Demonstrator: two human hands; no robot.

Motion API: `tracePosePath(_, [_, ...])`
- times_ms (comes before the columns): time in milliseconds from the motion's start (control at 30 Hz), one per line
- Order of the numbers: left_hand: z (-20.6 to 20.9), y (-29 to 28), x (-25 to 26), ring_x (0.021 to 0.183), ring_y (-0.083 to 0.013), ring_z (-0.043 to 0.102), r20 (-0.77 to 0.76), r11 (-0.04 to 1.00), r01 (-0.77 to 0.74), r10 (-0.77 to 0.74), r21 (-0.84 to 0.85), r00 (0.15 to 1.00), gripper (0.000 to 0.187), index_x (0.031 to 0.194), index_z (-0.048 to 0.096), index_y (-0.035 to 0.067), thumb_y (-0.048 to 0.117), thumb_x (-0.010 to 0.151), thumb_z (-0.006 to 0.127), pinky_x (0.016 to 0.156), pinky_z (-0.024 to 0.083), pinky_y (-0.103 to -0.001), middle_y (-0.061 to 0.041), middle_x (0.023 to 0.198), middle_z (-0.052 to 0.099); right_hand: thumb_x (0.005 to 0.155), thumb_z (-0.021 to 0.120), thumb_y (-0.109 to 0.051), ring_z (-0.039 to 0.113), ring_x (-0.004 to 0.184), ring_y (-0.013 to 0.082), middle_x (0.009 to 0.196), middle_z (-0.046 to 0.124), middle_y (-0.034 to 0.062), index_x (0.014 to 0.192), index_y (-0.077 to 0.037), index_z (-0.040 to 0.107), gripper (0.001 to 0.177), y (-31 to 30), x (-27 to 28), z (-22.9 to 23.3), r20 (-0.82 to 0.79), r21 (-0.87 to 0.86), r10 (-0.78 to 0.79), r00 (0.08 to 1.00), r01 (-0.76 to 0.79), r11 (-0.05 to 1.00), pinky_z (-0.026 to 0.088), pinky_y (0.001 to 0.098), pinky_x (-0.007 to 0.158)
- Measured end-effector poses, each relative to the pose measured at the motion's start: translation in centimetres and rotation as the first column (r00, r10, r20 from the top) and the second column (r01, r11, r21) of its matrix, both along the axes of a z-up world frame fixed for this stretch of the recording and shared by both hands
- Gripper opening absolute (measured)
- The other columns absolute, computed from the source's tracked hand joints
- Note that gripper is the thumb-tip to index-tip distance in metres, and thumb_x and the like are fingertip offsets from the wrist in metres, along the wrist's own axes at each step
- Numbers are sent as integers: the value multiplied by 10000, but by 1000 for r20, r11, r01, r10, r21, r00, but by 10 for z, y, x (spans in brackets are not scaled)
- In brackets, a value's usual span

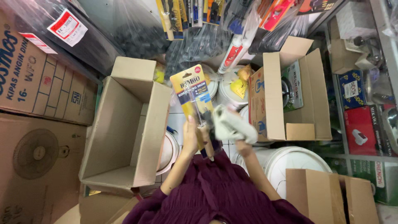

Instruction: The person wipes various packaged items, including a soldering iron and a power cable, with a cloth and places them into a cardboard box.

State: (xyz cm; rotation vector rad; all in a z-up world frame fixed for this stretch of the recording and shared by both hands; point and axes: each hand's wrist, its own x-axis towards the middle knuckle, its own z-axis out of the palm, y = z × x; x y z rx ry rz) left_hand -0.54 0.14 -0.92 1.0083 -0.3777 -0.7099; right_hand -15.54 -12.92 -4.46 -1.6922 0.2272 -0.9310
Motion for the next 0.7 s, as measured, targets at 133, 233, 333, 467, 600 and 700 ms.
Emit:
tracePosePath(133, [-17,-2,11,769,-277,404,-179,930,-204,267,306,947,593,1318,608,-148,396,1187,410,649,358,-465,-206,948,461,1037,580,-273,641,1206,293,1407,605,176,1513,26,447,577,40,11,11,-118,36,126,985,-122,992,522,390,1017])
tracePosePath(233, [-15,-9,31,939,-105,668,-105,948,-318,319,22,942,509,1210,636,-26,420,1080,427,839,559,-284,-52,1079,715,1016,613,-193,679,1224,334,1363,661,173,1346,9,600,387,40,14,18,-89,-288,-6,996,-20,957,550,422,1054])
tracePosePath(333, [-17,-19,51,877,-48,635,17,941,-335,335,41,942,481,1122,662,21,440,1057,436,782,532,-235,12,998,708,935,654,-107,685,1219,371,1312,680,167,1165,-18,697,250,23,11,19,-36,-440,21,999,-34,897,559,405,1049])
tracePosePath(467, [-29,-45,73,652,-16,431,185,918,-360,330,164,926,473,856,591,32,416,1108,482,545,356,-234,71,722,518,674,551,24,768,1028,288,1151,754,144,1155,22,704,505,-25,15,-1,-281,-208,21,959,-82,975,596,354,911])
tracePosePath(600, [-38,-76,97,609,-14,371,256,937,-297,246,186,935,473,778,566,45,373,1113,503,512,296,-241,84,663,440,800,523,51,723,819,205,965,770,97,1188,21,722,438,-84,33,-54,-413,77,-120,903,166,983,574,322,760])
tracePosePath(700, [-37,-104,115,572,-18,350,206,963,-179,137,200,969,442,782,602,54,353,1087,489,492,279,-242,87,633,429,922,493,-42,676,940,185,1060,728,99,1181,40,702,343,-133,51,-94,-186,449,-85,979,162,879,534,324,848])
